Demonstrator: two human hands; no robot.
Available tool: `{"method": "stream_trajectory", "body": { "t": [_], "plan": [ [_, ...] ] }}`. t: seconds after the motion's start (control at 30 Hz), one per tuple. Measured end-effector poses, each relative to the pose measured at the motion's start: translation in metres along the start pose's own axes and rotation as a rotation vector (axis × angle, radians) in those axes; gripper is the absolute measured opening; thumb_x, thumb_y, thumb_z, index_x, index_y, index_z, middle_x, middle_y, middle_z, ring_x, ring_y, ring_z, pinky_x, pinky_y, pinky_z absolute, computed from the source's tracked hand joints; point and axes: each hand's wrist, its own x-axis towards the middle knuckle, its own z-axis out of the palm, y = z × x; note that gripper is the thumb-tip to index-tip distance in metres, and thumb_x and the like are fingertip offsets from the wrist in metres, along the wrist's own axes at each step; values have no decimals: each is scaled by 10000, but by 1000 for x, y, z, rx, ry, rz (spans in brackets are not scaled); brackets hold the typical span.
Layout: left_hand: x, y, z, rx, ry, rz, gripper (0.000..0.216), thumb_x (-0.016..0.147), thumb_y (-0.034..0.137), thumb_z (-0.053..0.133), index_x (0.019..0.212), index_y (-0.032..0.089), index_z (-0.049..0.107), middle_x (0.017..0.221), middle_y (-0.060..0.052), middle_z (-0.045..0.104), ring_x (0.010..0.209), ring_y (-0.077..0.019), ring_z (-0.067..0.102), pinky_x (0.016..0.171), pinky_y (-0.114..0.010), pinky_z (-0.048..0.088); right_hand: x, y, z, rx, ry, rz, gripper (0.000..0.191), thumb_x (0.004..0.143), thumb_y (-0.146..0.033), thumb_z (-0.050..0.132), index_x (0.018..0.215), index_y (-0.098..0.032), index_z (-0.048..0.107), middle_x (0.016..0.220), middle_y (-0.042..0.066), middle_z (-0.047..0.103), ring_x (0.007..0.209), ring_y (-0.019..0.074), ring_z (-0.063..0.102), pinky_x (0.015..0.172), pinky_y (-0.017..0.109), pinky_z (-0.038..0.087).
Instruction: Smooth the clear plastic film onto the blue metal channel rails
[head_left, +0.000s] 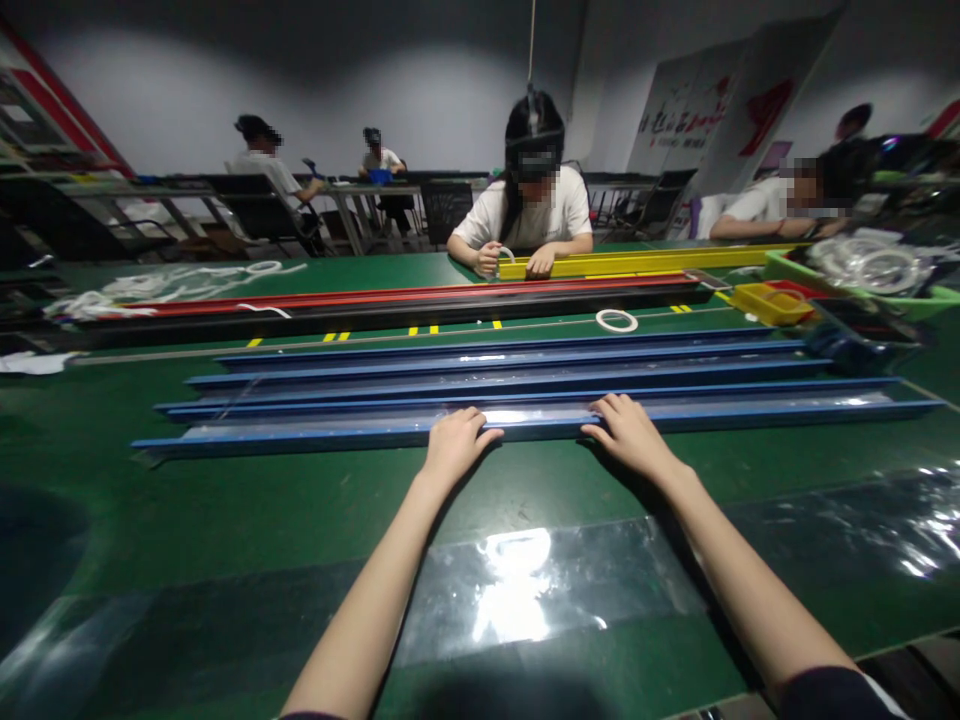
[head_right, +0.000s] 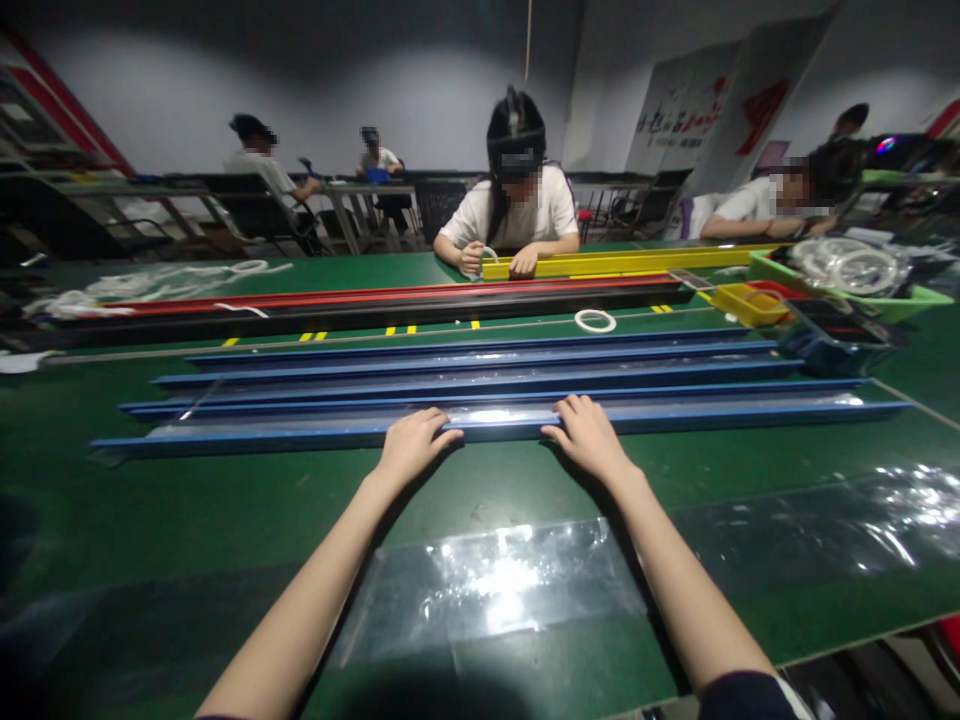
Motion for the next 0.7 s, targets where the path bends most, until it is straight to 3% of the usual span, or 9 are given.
{"method": "stream_trajectory", "body": {
  "t": [0.17, 0.3, 0.43, 0.7],
  "plan": [
    [0, 1, 0, 6, 7, 0, 419, 874, 524, 372, 904, 192, 625, 947, -41, 629, 903, -178, 574, 744, -267, 411, 28, -63, 10, 114, -15, -127, 234, 869, -340, 460, 1010, -166, 527, 1004, 98, 550, 920, 216, 458, 789, 341, 369],
    [-1, 2, -2, -4, -1, -8, 398, 871, 509, 396, 918, 189, 628, 950, -51, 632, 898, -180, 573, 741, -266, 408, 41, -91, 18, 199, -11, -163, 135, 851, -212, 477, 975, -175, 515, 979, 81, 542, 920, 201, 451, 786, 315, 374],
    [-1, 2, -2, -5, -5, 6, 392, 876, 497, 394, 914, 180, 621, 947, -59, 629, 898, -188, 569, 741, -274, 409, 43, -101, 23, 173, -3, -117, 95, 821, -109, 453, 857, -177, 508, 892, 74, 545, 873, 197, 449, 749, 298, 368],
    [1, -6, -3, -67, -25, 69, 337, 869, 469, 432, 949, 183, 592, 955, -60, 622, 900, -186, 580, 733, -265, 424, 40, -104, 20, 68, 27, -68, 87, 792, -126, 468, 840, -188, 506, 888, 84, 556, 825, 215, 446, 705, 316, 342]
  ]
}}
